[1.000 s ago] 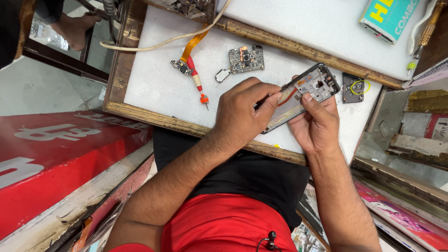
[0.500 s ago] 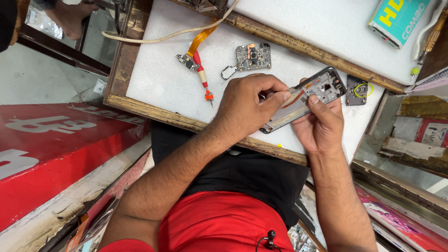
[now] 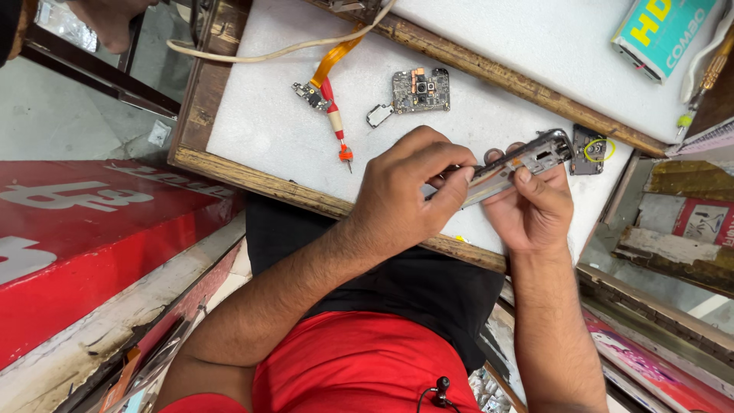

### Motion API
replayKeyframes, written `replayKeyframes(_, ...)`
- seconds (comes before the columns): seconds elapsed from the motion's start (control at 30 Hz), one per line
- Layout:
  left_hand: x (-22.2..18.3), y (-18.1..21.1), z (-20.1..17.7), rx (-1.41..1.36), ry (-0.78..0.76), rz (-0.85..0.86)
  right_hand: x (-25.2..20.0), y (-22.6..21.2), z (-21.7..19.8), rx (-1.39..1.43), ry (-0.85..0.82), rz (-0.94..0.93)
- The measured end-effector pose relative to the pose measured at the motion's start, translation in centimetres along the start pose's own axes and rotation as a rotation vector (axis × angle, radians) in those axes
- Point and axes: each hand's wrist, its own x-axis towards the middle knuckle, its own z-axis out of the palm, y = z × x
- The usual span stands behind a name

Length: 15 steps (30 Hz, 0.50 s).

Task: The person disassembles a smartphone by removing the back cover and internal components. They then reassemble the device by placing the motherboard and other parts back into the frame and securing the back cover.

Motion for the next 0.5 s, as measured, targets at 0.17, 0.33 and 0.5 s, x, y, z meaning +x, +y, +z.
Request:
replayKeyframes(0.17,-0.34,0.92,0.17,0.122,0.039,0.084,-0.18,-0.03,-0.11,-0.008,-0.015,-0.010)
replayKeyframes(0.33,-0.46,0.83,0.25,0.107,0.015,0.046,-0.31,-0.06,0.14,-0.028,0.018,-0.014)
replayKeyframes(0.5,-0.67,0.73,0.54,0.136,0.045,0.069,-0.19,-0.06,0.75,-0.046,0.020,-0.007)
